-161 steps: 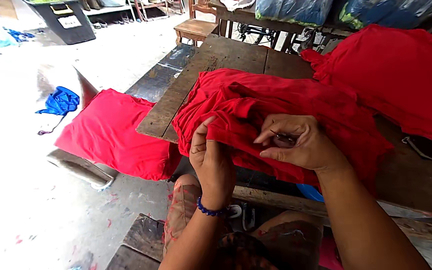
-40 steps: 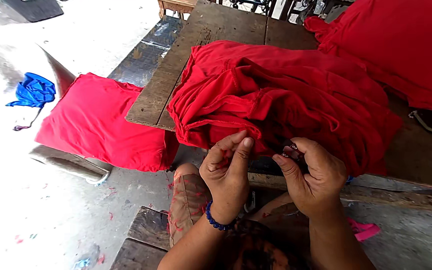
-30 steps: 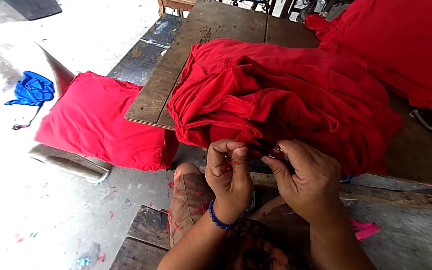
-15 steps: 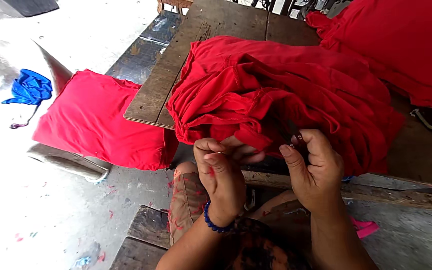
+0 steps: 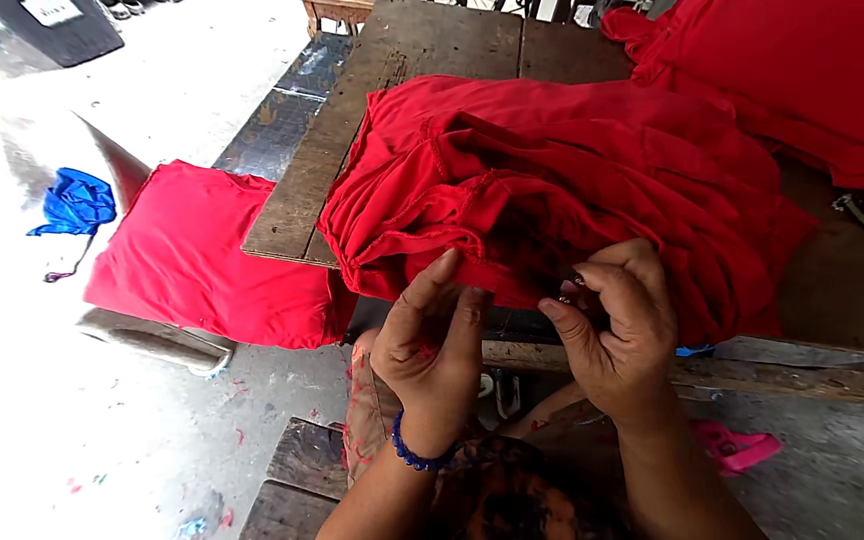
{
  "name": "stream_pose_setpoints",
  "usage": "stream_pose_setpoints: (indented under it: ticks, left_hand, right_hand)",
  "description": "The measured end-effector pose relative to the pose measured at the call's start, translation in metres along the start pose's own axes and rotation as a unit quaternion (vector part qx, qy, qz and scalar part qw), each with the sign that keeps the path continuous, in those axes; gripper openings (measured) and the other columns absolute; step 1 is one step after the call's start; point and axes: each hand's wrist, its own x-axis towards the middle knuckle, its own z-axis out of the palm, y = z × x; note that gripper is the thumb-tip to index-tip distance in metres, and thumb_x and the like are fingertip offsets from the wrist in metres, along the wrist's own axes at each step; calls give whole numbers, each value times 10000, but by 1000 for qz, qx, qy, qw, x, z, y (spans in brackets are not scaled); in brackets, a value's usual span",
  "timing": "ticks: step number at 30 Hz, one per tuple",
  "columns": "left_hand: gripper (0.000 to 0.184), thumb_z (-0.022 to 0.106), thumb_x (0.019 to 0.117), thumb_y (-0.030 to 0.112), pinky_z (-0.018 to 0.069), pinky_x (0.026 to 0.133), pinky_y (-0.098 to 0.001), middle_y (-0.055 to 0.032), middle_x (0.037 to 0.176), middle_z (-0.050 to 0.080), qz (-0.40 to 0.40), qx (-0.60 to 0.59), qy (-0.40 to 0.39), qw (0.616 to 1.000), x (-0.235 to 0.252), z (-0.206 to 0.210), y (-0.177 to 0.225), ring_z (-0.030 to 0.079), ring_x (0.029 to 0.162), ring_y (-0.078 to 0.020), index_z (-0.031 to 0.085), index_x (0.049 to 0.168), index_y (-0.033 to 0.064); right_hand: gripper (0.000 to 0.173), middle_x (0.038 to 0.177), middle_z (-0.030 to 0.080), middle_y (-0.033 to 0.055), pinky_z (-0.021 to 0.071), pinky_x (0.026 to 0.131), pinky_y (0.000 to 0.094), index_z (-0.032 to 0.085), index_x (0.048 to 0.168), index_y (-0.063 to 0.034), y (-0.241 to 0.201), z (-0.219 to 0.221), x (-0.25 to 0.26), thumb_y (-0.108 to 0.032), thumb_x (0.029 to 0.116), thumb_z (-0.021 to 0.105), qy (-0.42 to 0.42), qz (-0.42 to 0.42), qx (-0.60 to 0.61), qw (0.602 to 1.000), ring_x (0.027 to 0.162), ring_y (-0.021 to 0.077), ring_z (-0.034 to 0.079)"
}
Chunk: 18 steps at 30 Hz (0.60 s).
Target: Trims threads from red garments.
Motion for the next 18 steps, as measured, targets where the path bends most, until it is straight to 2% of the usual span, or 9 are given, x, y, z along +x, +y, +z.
stream_pose_setpoints:
  ticks: [3,4,6,8,10,11,13,15,18]
  left_hand:
    - [230,734,910,-14,638,726,-256,20,991,767,59,104,19,993,6,-3,0,737,831,-75,748,1126,65]
    - [184,736,915,10,619,730,-225,39,985,732,70,130,20,989,8,-3,1,708,852,-54,761,1085,77]
    - [110,723,931,61,508,780,-167,60,996,590,89,163,11,983,12,-1,2,583,936,-32,767,1020,110]
    - [106,690,959,65,540,863,-192,41,1148,614,91,144,-15,985,13,-1,3,602,1069,-56,741,1039,113]
    - [102,635,1011,80,621,727,-199,23,1210,664,61,105,-55,991,13,-3,4,694,972,-49,689,1088,119]
    - [111,621,1022,82,617,629,-188,35,1175,696,30,84,-72,993,14,-5,4,711,853,-30,668,1111,129]
    - [170,614,1012,44,539,515,-152,74,1013,702,-45,62,-98,992,18,-12,3,629,648,5,619,1139,158]
    - [236,576,1011,17,480,531,-131,85,927,663,-100,46,-129,985,24,-19,1,568,634,14,563,1176,186]
    - [198,519,1047,61,507,609,-132,108,926,628,-121,46,-170,977,29,-24,-3,582,712,29,592,1172,195]
  right_hand:
    - [415,1057,493,60,451,736,94,662,1117,-25,7,0,-9,-258,827,847,5,4,-21,1000,875,20,518]
    - [414,1083,526,96,464,759,125,686,1158,-9,7,0,-11,-215,831,834,2,-4,-38,999,907,59,544]
    - [252,1088,638,144,529,824,181,735,1089,19,9,-1,-10,-105,875,785,-5,-22,-42,999,975,113,634]
    - [117,1028,712,137,558,814,178,749,990,38,13,-8,-2,-35,902,725,-17,-29,-8,999,943,91,681]
    - [109,943,709,81,534,775,129,722,967,43,21,-18,12,-45,958,658,-37,-14,44,998,869,12,651]
    - [125,908,674,40,505,742,109,694,963,35,26,-22,20,-63,990,621,-47,4,82,996,826,-24,607]
    - [100,864,630,-85,471,663,91,666,958,-48,37,-25,36,-96,1017,602,-51,68,168,982,743,-85,552]
    - [115,770,592,-183,408,539,87,655,940,-166,43,-23,50,-99,1012,594,-47,152,250,955,618,-105,495]
    - [174,677,544,-164,352,469,91,639,875,-178,45,-19,62,-71,1002,587,-51,215,310,925,530,-82,441]
